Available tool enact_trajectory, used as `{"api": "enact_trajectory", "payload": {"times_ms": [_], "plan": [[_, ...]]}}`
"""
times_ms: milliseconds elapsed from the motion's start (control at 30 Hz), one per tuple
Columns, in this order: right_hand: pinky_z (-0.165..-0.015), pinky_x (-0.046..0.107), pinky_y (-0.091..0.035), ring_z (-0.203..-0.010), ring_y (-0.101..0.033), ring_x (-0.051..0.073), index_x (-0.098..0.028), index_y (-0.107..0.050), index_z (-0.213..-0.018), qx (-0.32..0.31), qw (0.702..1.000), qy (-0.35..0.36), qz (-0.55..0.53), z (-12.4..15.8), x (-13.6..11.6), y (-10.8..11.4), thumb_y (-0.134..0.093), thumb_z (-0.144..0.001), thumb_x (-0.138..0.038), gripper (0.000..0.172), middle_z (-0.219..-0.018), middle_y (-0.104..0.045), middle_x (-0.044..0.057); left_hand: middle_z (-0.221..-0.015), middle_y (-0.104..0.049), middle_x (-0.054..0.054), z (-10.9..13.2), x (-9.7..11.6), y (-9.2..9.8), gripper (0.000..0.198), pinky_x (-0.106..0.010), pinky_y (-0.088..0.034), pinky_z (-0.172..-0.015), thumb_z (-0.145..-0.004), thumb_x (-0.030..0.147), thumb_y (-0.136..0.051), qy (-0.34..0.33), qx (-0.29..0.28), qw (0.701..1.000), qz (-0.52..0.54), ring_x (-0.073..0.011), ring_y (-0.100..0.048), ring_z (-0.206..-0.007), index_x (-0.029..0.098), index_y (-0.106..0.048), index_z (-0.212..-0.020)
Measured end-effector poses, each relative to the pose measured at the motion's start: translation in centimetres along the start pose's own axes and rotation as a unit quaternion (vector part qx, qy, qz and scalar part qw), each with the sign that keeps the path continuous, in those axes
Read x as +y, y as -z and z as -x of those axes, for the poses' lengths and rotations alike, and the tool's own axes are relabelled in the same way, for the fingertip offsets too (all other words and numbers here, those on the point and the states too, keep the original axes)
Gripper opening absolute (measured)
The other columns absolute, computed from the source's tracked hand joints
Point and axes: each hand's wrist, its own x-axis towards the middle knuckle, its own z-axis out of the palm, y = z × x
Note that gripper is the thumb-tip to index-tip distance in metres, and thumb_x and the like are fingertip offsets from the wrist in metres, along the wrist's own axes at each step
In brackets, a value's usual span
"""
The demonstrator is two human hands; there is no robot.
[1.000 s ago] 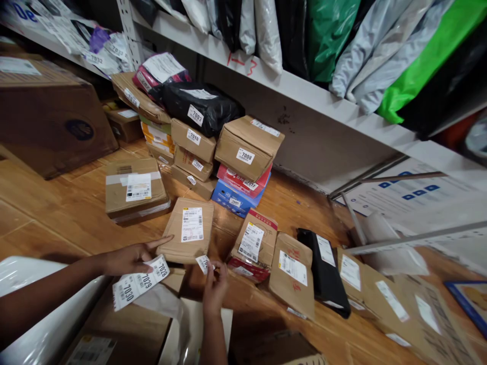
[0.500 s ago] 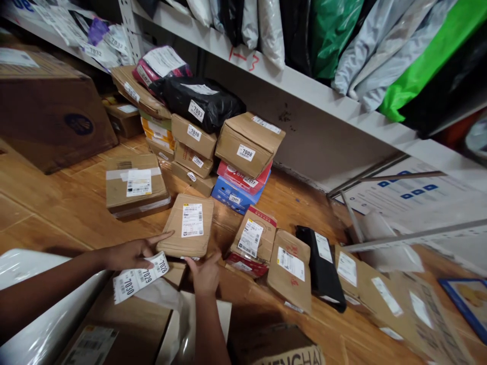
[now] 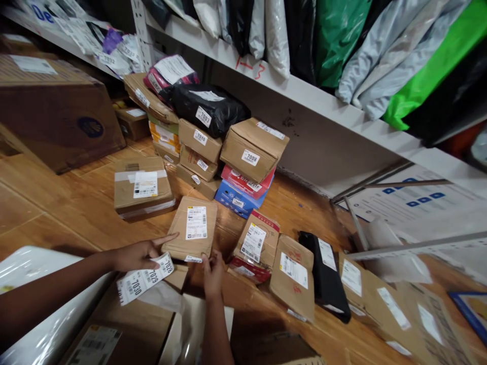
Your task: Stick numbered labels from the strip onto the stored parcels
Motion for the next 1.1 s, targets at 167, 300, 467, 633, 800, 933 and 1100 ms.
{"api": "enact_trajectory", "payload": {"times_ms": [167, 300, 467, 633, 800, 933, 1100], "plan": [[-0.056, 0.027, -0.047, -0.066, -0.061, 0.018, -0.018, -0.062, -0.099, 0.038, 0.998, -0.009, -0.053, 2.6, -2.8, -0.6, -0.052, -0.08, -0.058, 0.045, -0.074, -0.068, 0.004, -0.156, -0.023, -0.007, 0.6, 2.5, -2.1, 0.033, -0.031, -0.025, -0.112, -0.077, 0.047, -0.062, 0.039, 0.095, 0.995, 0.012, -0.0276, -0.028, -0.14, 0.018, -0.074, -0.072], [-0.059, 0.03, -0.051, -0.068, -0.064, 0.021, -0.021, -0.067, -0.098, -0.107, 0.977, -0.091, -0.158, 5.6, -5.6, -1.9, -0.068, -0.071, -0.052, 0.041, -0.079, -0.072, 0.006, -0.12, -0.062, -0.008, 2.1, 5.1, -5.2, 0.036, -0.031, -0.04, -0.098, -0.084, 0.048, -0.051, 0.026, 0.235, 0.97, 0.058, -0.0225, -0.055, -0.113, 0.022, -0.074, -0.08], [-0.065, 0.034, -0.052, -0.073, -0.067, 0.025, -0.018, -0.068, -0.081, -0.202, 0.96, -0.113, -0.157, 6.4, -8.4, -2.6, -0.073, -0.066, -0.047, 0.032, -0.077, -0.074, 0.008, -0.081, -0.068, -0.004, 3.4, 5.9, -7.7, 0.046, -0.028, -0.048, -0.073, -0.076, 0.063, -0.054, 0.07, 0.275, 0.919, 0.272, -0.0191, -0.061, -0.078, 0.019, -0.066, -0.077], [-0.057, 0.027, -0.047, -0.06, -0.059, 0.016, -0.018, -0.066, -0.072, -0.232, 0.949, -0.129, -0.17, 5.9, -9.5, -2.8, -0.076, -0.066, -0.043, 0.027, -0.066, -0.068, 0.002, -0.057, -0.058, 0.001, 3.6, 5.6, -7.3, 0.053, -0.027, -0.043, -0.057, -0.069, 0.072, -0.052, 0.139, 0.298, 0.897, 0.297, -0.0146, -0.052, -0.057, 0.019, -0.051, -0.06], [-0.05, 0.021, -0.042, -0.055, -0.055, 0.012, -0.021, -0.062, -0.066, -0.15, 0.923, -0.228, -0.27, 6.5, -8.0, -3.3, -0.083, -0.056, -0.042, 0.031, -0.06, -0.063, -0.003, -0.113, -0.065, -0.01, 3.4, 2.2, 0.3, 0.037, -0.041, -0.038, -0.1, -0.085, 0.044, -0.043, 0.178, 0.469, 0.861, -0.084, -0.0277, -0.053, -0.111, 0.019, -0.066, -0.097], [-0.051, 0.023, -0.046, -0.06, -0.06, 0.014, -0.022, -0.061, -0.068, -0.09, 0.9, -0.296, -0.306, 7.7, -6.4, -2.8, -0.088, -0.046, -0.042, 0.039, -0.067, -0.067, 0.0, -0.149, -0.035, -0.016, 1.0, -0.3, 8.6, 0.053, -0.062, -0.018, -0.109, -0.082, 0.034, -0.048, 0.259, 0.447, 0.83, -0.212, -0.0412, -0.02, -0.138, 0.017, -0.05, -0.132], [-0.049, 0.025, -0.046, -0.056, -0.059, 0.015, -0.022, -0.06, -0.073, -0.058, 0.919, -0.274, -0.278, 9.5, -4.6, -1.3, -0.083, -0.056, -0.045, 0.036, -0.066, -0.066, 0.001, -0.157, -0.009, -0.017, -2.4, -0.5, 13.1, 0.083, -0.071, -0.028, -0.092, -0.071, 0.072, -0.052, 0.431, 0.369, 0.806, -0.167, -0.0611, -0.012, -0.132, 0.033, -0.035, -0.142]]}}
